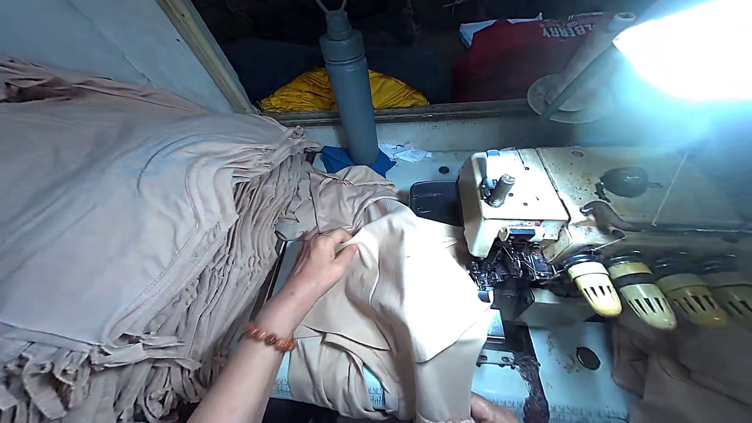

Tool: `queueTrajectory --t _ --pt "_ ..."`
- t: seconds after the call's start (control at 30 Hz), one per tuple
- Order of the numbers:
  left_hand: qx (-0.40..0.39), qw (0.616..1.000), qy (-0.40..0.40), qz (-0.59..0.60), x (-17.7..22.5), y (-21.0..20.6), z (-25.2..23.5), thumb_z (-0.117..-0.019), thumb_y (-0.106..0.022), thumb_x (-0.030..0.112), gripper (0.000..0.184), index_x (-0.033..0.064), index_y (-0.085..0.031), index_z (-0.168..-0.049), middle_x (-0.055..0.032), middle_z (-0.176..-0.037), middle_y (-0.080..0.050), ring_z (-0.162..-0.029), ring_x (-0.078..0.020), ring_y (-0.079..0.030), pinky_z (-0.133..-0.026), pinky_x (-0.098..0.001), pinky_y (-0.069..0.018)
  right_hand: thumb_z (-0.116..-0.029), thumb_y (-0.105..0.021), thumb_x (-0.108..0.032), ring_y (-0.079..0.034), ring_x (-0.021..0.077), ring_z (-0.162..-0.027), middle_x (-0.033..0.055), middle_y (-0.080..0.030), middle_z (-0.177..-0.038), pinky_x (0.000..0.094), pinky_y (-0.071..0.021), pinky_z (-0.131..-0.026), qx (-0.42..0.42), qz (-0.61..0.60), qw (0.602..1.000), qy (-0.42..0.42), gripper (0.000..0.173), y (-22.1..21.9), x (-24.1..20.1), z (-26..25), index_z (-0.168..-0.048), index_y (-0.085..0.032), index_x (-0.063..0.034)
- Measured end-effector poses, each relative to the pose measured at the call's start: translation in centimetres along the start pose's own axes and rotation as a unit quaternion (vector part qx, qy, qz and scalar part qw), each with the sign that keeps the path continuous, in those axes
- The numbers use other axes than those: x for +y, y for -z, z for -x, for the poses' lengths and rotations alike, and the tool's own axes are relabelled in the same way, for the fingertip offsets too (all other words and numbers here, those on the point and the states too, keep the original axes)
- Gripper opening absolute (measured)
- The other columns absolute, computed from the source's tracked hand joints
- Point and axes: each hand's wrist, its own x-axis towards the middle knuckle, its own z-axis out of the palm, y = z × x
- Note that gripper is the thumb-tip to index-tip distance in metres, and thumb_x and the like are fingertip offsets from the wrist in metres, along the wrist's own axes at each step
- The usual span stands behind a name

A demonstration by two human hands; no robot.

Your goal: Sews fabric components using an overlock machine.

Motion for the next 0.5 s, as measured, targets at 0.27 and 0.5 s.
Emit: queueTrajectory --t 0.27,0.5 --pt "0.080 0.732 0.245 0.631 4.5 3.7 13.9 -0.1052 -0.037 0.015 0.037 0.0148 -0.074 -0.101 -0.0037 -0.094 -0.077 -0.087 -0.0114 -0.075 -0.077 -0.0317 -0.0640 -0.0906 -0.064 -0.001 -0.062 -0.0061 -0.065 -0.0097 -0.069 -0.074 0.0165 -0.0527 -0.062 0.046 -0.010 0.999 -0.003 0.006 -0.4 0.5 0.8 -0.091 -0.070 -0.0035" --pt "0.170 0.962 0.156 0.150 0.4 -0.7 19.1 -0.0967 -0.060 0.020 0.025 0.0024 -0.066 -0.113 -0.0001 -0.104 -0.073 -0.091 -0.0022 -0.069 -0.083 -0.0209 -0.0573 -0.0920 -0.066 -0.006 -0.069 -0.0015 -0.075 -0.0050 -0.075 -0.083 0.0188 -0.0587 -0.069 0.033 -0.025 0.998 0.043 0.008 0.2 1.4 2.0 -0.095 -0.074 -0.0040"
